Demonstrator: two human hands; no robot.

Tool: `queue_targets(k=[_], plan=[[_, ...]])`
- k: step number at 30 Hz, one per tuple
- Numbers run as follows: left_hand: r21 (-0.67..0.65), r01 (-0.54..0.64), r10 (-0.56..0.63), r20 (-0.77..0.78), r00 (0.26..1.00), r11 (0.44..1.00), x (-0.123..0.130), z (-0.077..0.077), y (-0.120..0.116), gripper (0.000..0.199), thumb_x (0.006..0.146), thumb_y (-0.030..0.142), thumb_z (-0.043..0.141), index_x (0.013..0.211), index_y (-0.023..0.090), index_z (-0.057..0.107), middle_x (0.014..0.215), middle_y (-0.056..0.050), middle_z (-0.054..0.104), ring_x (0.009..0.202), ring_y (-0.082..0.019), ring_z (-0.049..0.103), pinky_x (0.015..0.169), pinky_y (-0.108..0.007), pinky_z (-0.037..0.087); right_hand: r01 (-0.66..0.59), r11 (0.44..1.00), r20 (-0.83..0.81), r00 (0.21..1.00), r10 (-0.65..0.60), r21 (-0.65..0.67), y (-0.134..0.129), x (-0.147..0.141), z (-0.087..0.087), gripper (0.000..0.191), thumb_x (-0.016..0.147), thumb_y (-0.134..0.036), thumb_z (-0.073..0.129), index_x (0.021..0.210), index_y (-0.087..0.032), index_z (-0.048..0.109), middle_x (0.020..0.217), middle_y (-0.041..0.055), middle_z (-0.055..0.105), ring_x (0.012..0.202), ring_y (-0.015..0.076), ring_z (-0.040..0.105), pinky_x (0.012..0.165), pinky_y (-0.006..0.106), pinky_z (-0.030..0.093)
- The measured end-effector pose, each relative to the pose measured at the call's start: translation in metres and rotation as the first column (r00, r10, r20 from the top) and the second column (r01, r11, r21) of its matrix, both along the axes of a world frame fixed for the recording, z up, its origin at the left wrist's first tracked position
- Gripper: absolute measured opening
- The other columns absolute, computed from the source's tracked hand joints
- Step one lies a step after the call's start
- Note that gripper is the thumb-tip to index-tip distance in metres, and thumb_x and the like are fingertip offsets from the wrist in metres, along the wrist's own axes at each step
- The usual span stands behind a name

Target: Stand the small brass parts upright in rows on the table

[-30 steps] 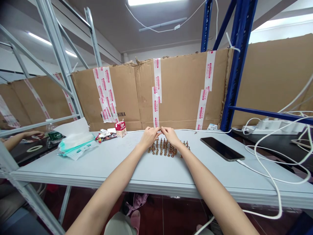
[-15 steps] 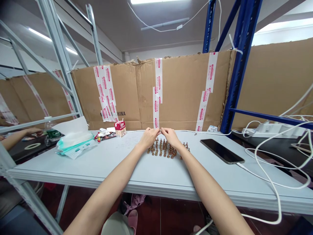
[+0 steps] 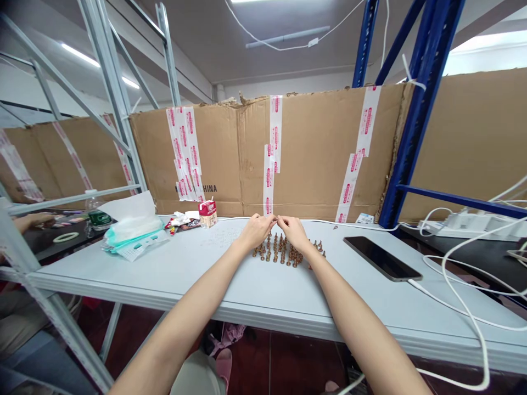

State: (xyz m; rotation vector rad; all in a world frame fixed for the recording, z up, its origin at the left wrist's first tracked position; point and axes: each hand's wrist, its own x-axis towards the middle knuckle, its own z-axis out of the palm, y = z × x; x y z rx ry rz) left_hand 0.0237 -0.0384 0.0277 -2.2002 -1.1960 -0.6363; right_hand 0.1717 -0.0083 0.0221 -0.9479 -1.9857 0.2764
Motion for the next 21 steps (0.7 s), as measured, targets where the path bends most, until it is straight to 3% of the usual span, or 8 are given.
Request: queue_targets(k=[5,10,15,21], plan=[[-0.021,-0.017,0.018,0.029,0.999,1.0,0.0005,0.0005,-0.0013,0.035,0.093,0.036,0.016,0.097,0.016,0.044,0.075,-0.006,0.062,0.075,-0.018,0.06,0.072,-0.029,0.031,0.101,0.993,-0.008,0.995,-0.101,0.058,-0.0047,-0.0011,0.0032,0.043,0.083,-0.047,0.03,0.052,-0.017,0.036,0.049,-0.0019,0.032,0.051,0.0099,0.027,0.05,0.025,0.019],[-0.03,-0.004,0.005,0.039,0.999,1.0,0.0003,0.0004,-0.0012,0.034,0.093,0.037,0.019,0.096,0.016,0.046,0.075,-0.005,0.062,0.075,-0.018,0.06,0.072,-0.029,0.031,0.097,0.992,0.0,0.995,-0.097,0.082,-0.0066,-0.0006,0.0047,0.042,0.084,-0.044,0.029,0.052,-0.017,0.035,0.048,-0.0021,0.034,0.05,0.0096,0.028,0.05,0.025,0.02],[-0.045,0.058,-0.05,0.168,0.985,0.997,0.0013,0.0021,-0.0027,0.031,0.093,0.037,0.023,0.088,0.019,0.048,0.07,0.0,0.061,0.071,-0.015,0.059,0.069,-0.026,0.032,0.154,0.98,-0.026,0.988,-0.152,0.128,-0.0061,0.0009,0.0054,0.041,0.084,-0.044,0.031,0.053,-0.018,0.034,0.048,-0.0017,0.036,0.05,0.01,0.029,0.051,0.025,0.021],[-0.068,0.109,-0.086,0.272,0.958,0.992,0.0036,0.0046,-0.0061,0.03,0.092,0.037,0.027,0.088,0.019,0.051,0.071,0.0,0.061,0.07,-0.015,0.057,0.069,-0.025,0.033,0.095,0.993,-0.046,0.995,-0.092,0.067,-0.0032,0.0047,0.0078,0.044,0.085,-0.045,0.028,0.053,-0.018,0.039,0.047,-0.0018,0.039,0.048,0.0101,0.036,0.051,0.024,0.024]])
